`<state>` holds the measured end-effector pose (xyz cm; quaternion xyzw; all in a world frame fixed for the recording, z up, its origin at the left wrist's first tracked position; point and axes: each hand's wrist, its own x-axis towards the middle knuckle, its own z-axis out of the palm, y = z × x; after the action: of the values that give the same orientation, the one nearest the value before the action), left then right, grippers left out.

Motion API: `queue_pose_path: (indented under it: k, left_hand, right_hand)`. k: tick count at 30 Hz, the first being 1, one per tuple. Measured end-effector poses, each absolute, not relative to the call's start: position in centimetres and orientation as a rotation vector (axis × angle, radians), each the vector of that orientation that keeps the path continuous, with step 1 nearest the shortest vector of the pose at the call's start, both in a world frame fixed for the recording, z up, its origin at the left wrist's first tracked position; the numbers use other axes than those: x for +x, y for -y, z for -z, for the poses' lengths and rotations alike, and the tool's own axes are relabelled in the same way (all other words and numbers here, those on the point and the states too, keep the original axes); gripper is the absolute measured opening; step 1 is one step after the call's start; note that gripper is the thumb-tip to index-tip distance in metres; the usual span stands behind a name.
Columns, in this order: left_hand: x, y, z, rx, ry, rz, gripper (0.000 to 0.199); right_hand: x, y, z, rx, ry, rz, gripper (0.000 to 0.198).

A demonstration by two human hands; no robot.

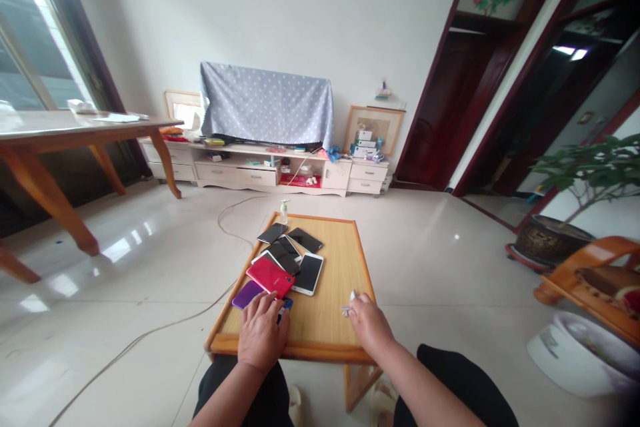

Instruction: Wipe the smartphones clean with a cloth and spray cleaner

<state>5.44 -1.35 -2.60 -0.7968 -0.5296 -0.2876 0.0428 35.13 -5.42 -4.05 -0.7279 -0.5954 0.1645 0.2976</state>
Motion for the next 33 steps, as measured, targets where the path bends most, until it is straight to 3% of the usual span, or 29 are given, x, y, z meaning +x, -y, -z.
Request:
queue_pose_path:
  k: [7,16,20,27,33]
  left_hand:
    - [5.4,1.5,2.4,-2.43,1.623,0.891,0.021]
    - [5.3,1.6,2.2,-2.437,1.616,0.889,0.02]
    - [5.2,1.6,2.0,-2.44,1.616,0.899,0.02]
    - [4.7,1.5,2.2,-2.452,1.602,0.932,0.02]
    - [4.5,1.6,2.2,-2.448,1.597,0.95,0.02]
  right_hand:
    - [37.0,2.3,2.9,-2.119,1.531,-0.32,0.016]
    - [35.3,1.8,2.2,-2.142,1.491,-0.411,0.01]
    - [34.1,1.7,1.9,-2.025,1.392,-0.557,0.01]
    - [31.5,3.3,0.3,-1.536,1.134,-1.011,0.032]
    - [31.1,4.2,-0.5,-1.369,0.963,-1.114,0.045]
